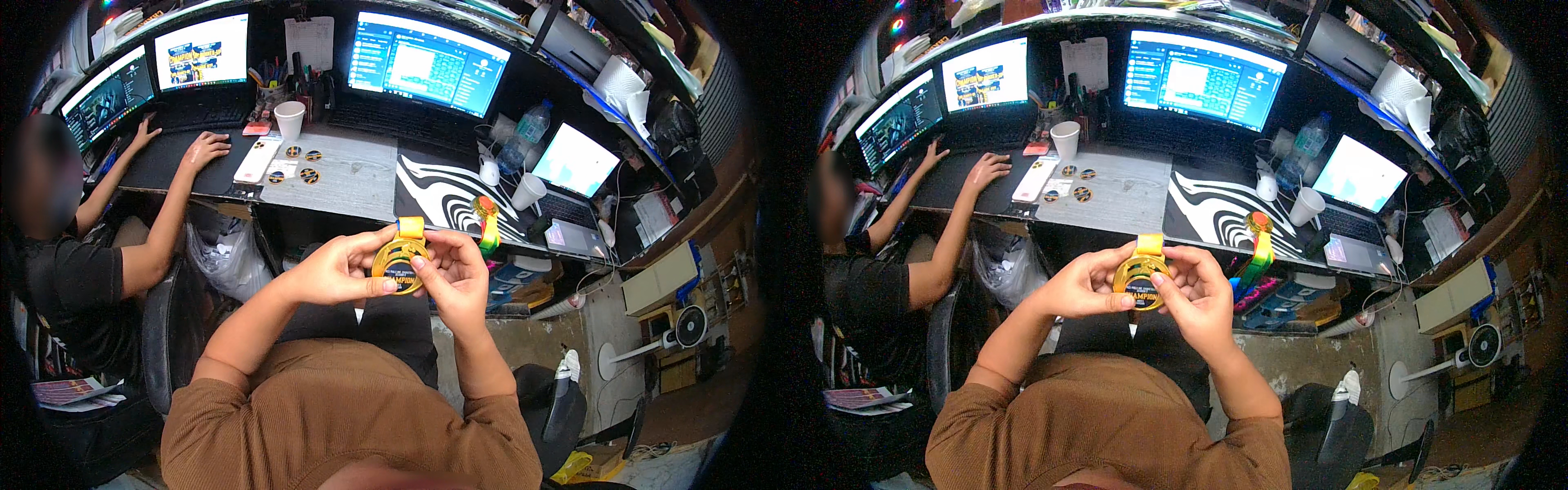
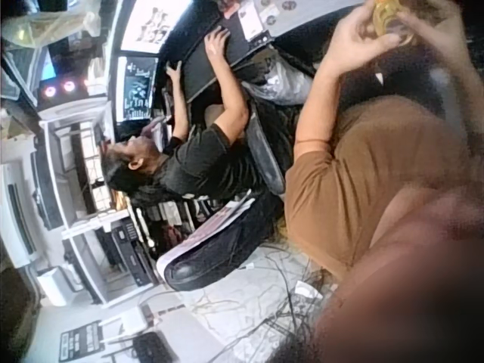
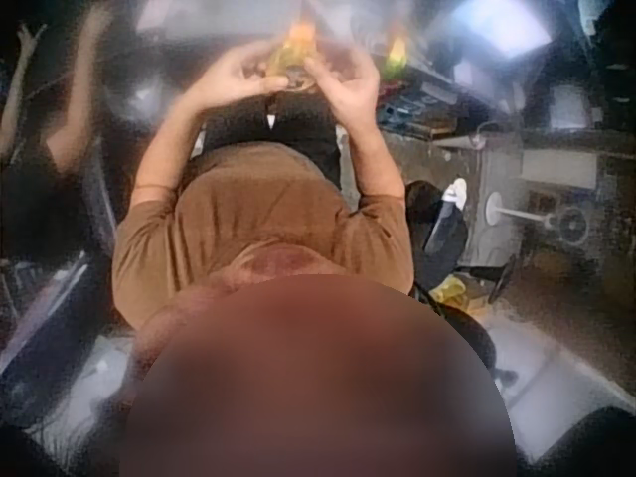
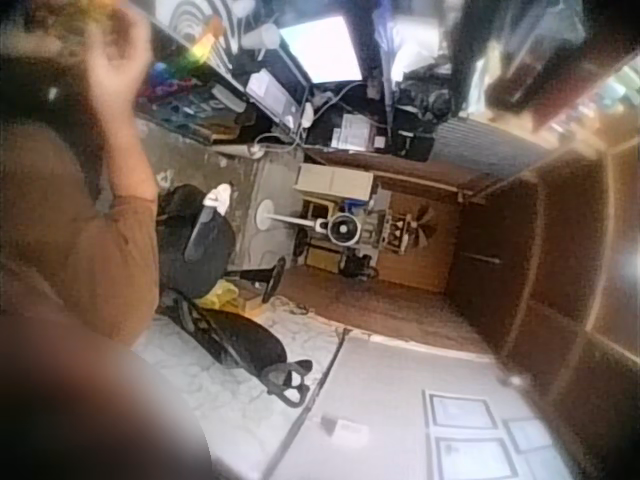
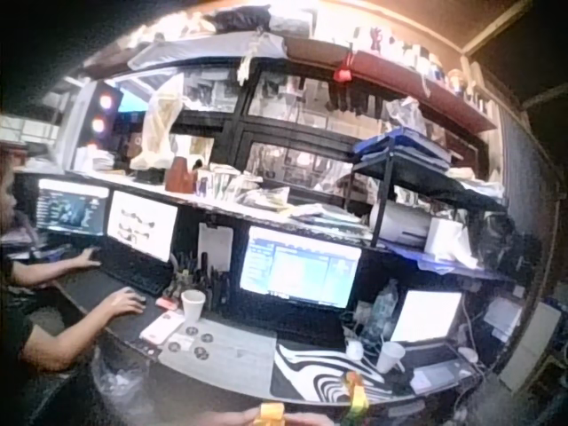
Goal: The person repeatedly picks up a gold medal and a small circular sticker, places the sticker on the medal face, and sets the finished medal on the desk. The process is repeated several times with identical medals and stickers.
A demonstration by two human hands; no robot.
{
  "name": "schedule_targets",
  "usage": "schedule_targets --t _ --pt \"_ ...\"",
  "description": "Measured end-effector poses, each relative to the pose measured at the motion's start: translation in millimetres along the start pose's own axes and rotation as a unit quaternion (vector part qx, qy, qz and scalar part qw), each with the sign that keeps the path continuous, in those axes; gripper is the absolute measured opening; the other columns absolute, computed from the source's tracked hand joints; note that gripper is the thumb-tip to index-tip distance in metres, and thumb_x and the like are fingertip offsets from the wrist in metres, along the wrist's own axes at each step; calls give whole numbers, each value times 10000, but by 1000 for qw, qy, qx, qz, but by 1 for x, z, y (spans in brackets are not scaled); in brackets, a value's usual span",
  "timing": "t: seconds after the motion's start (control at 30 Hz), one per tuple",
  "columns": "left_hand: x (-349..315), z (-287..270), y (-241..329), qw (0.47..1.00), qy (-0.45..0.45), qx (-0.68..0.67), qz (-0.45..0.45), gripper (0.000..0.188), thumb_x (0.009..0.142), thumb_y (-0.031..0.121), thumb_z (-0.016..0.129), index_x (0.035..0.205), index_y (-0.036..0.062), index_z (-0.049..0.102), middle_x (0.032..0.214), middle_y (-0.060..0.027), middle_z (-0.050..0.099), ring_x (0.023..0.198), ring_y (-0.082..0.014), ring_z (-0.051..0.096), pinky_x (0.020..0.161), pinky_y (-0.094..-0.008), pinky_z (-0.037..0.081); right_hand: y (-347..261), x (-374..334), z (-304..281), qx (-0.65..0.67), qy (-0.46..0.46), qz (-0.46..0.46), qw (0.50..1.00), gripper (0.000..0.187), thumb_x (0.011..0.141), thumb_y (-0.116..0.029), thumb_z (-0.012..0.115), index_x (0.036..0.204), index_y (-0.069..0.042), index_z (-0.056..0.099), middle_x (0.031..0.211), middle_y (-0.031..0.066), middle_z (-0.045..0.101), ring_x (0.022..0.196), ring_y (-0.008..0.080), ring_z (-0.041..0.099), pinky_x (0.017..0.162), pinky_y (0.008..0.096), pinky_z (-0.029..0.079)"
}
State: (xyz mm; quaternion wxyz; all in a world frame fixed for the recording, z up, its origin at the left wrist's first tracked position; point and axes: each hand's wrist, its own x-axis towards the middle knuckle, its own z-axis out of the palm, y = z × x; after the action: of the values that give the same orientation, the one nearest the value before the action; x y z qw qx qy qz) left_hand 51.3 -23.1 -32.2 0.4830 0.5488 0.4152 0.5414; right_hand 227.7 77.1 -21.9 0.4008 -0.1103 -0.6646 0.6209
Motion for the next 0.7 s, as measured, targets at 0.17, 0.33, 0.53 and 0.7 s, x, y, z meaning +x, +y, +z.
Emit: schedule_targets --t 0.17,0.33,0.53,0.7 --pt "6 -5 -7 1000 -8 -30 3 693 886 63 651 1455 -29 266 1203 -82 583 1025 -93 570 874 -257 486 10 4 -1 35 11 20 999 406 842 48 647 1210 -30 492 885 18 519 705 45 524 525 170 508" --pt "8 -8 -13 998 2 -60 -19 668 841 28 681 1419 -13 349 1254 -72 561 1082 -114 567 931 -269 459 17 4 -4 45 4 48 998 297 846 10 665 1097 -2 508 871 43 556 698 64 554 499 181 505" --pt "5 -11 -22 995 -37 -88 -38 790 852 53 677 1486 16 208 1126 -65 618 948 -65 593 790 -210 472 20 7 -9 69 21 56 996 198 857 -13 666 996 22 529 834 97 618 627 85 583 463 190 489" --pt "7 -12 -28 995 -32 -90 -20 770 868 55 655 1487 18 200 1092 -62 632 881 -51 596 679 -200 486 25 10 -11 46 6 64 997 228 861 1 647 1041 14 507 891 93 615 696 91 595 516 187 493"
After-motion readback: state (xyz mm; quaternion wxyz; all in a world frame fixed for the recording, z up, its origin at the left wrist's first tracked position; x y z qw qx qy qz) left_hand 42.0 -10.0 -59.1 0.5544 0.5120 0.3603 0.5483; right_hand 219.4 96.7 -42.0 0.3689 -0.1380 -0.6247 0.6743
